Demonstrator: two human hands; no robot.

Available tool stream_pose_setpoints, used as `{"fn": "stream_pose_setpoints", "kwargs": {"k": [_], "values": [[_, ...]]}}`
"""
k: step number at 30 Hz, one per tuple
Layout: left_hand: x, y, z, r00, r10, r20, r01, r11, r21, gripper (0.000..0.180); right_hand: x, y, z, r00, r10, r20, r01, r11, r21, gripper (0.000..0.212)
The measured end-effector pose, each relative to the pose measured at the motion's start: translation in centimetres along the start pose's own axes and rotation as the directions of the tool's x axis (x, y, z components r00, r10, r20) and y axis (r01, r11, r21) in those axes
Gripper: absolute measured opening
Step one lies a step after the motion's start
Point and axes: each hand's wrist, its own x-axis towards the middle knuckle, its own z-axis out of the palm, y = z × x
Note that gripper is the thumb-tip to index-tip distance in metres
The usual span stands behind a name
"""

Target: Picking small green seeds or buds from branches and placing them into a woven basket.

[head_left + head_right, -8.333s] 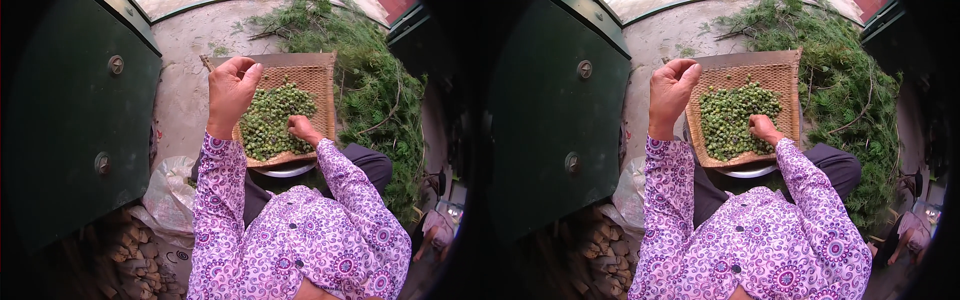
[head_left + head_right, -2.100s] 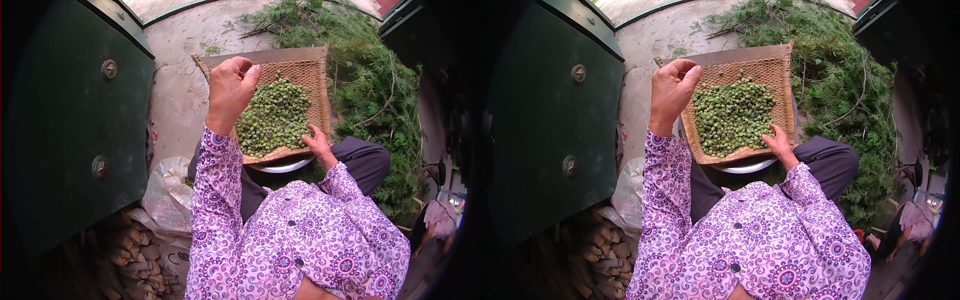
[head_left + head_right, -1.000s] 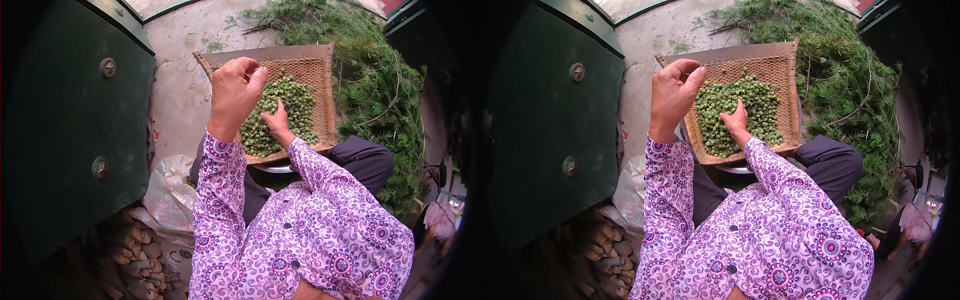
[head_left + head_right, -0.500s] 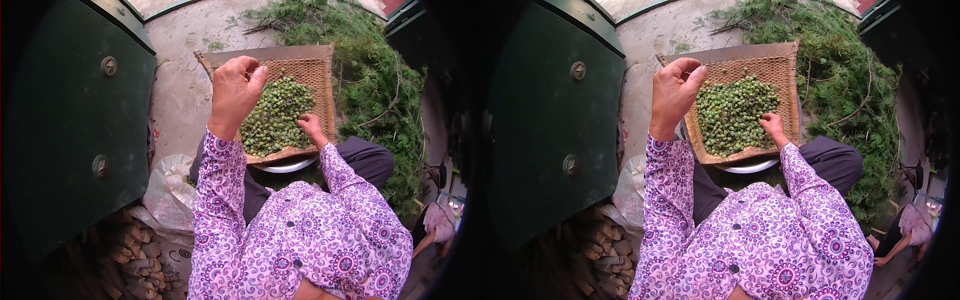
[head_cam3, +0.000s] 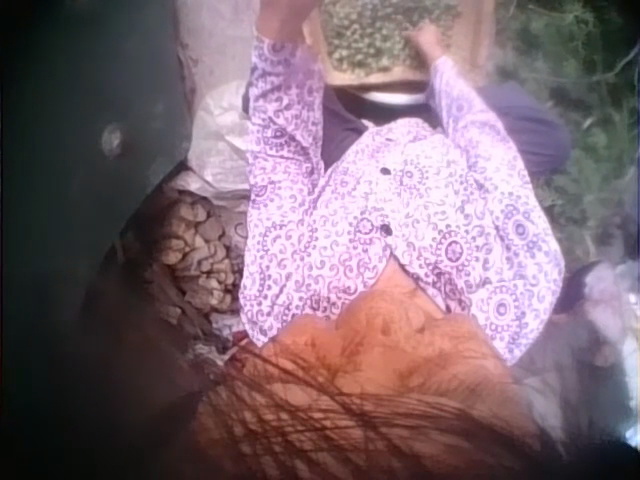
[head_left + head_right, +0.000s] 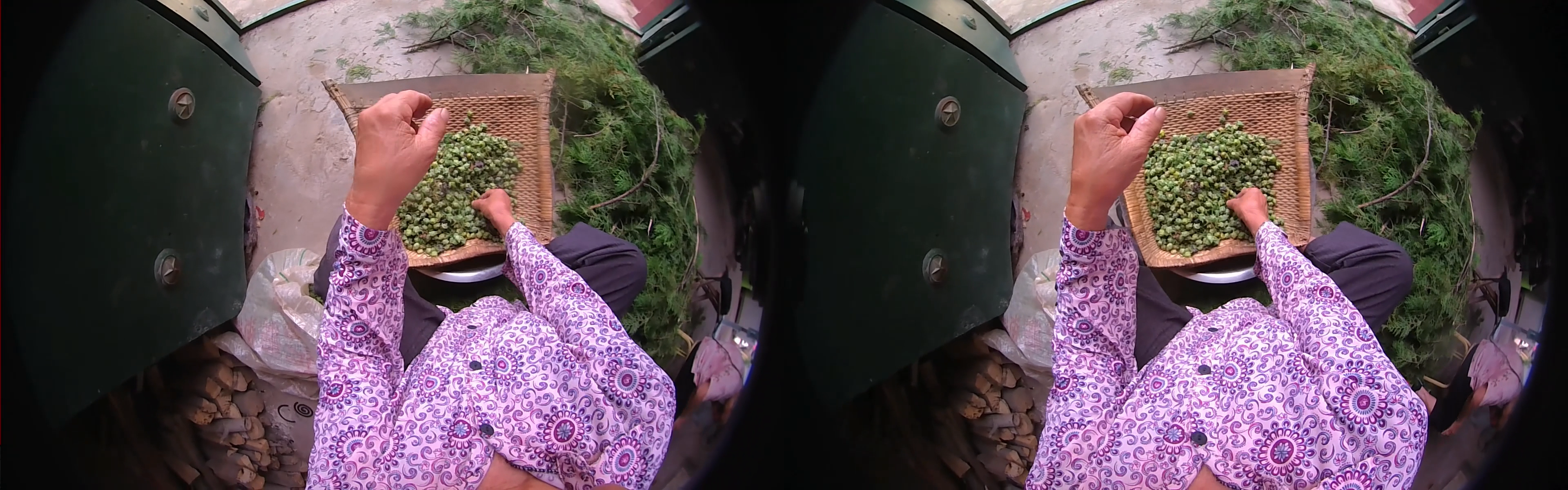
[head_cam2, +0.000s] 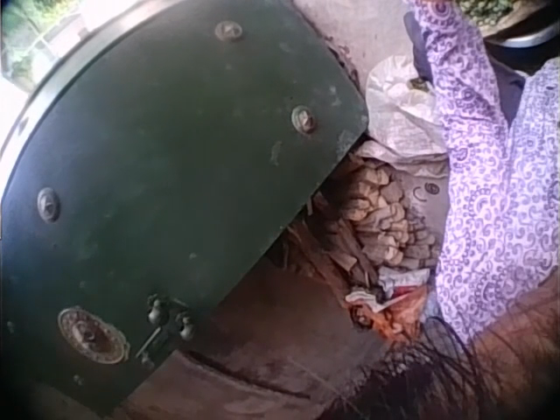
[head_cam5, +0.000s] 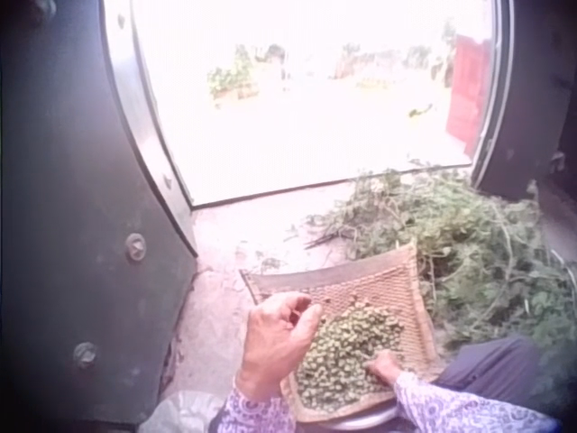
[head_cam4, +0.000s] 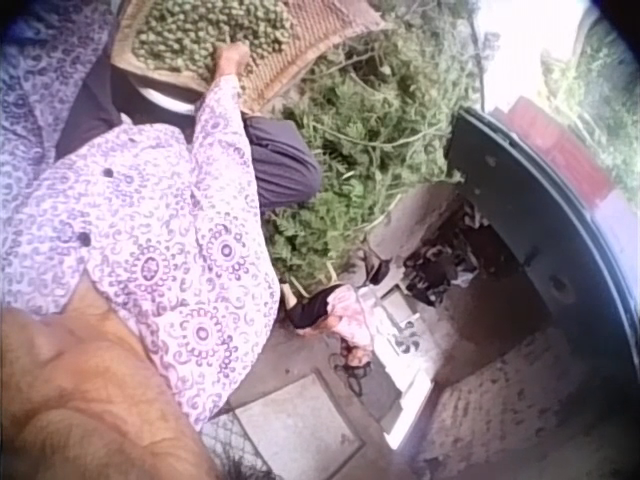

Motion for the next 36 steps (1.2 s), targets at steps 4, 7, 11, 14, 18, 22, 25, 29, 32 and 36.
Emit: {"fn": "stream_pose_setpoints", "kwargs": {"k": [4, 7, 11, 14, 18, 22, 25, 29, 32, 36], "values": [[0.2, 0.2, 0.1, 0.994, -0.109, 0.013, 0.11, 0.993, -0.047, 0.019, -1.1, -0.7, 0.6, 0.963, -0.264, -0.051, 0.249, 0.947, -0.201, 0.018], [-0.2, 0.1, -0.2, 0.995, 0.104, -0.002, -0.104, 0.991, 0.08, 0.02, -0.3, 0.3, 1.0, 0.936, -0.335, -0.105, 0.32, 0.937, -0.139, 0.014], [-0.3, -0.6, -0.3, 0.997, 0.073, 0.003, -0.073, 0.996, 0.06, 0.02, -1.2, 0.2, -1.6, 0.984, -0.137, 0.115, 0.074, 0.898, 0.434, 0.01], [-0.3, -0.8, -0.2, 0.992, 0.124, -0.016, -0.122, 0.988, 0.09, 0.021, -2.4, -0.1, -3.2, 0.97, -0.133, 0.203, -0.021, 0.787, 0.617, 0.007], [-0.3, -0.6, -0.1, 0.995, 0.098, 0.006, -0.098, 0.993, 0.069, 0.021, -3.9, -0.6, -4.8, 0.944, -0.219, 0.247, 0.033, 0.807, 0.589, 0.008], [-0.6, -0.7, -0.2, 0.994, 0.107, -0.018, -0.105, 0.992, 0.075, 0.021, -4.7, -1.2, -3.4, 0.82, -0.446, 0.359, 0.352, 0.887, 0.299, 0.007], [0.0, 0.3, 0.1, 0.994, -0.108, 0.018, 0.108, 0.993, -0.054, 0.021, -4.8, -1.6, -2.8, 0.835, -0.415, 0.361, 0.368, 0.909, 0.194, 0.012], [0.0, 0.5, -0.1, 0.988, -0.154, 0.002, 0.153, 0.982, -0.11, 0.024, -5.7, -3.1, -2.3, 0.833, -0.499, 0.239, 0.513, 0.858, 0.002, 0.028], [0.1, 0.4, -0.2, 0.995, -0.102, -0.005, 0.102, 0.994, -0.028, 0.021, -6.0, -3.5, -1.7, 0.825, -0.521, 0.217, 0.547, 0.833, -0.08, 0.031], [0.1, 0.3, -0.3, 0.997, -0.078, -0.001, 0.078, 0.997, -0.024, 0.021, -6.2, -3.6, -1.4, 0.81, -0.574, 0.121, 0.585, 0.804, -0.105, 0.023]]}}
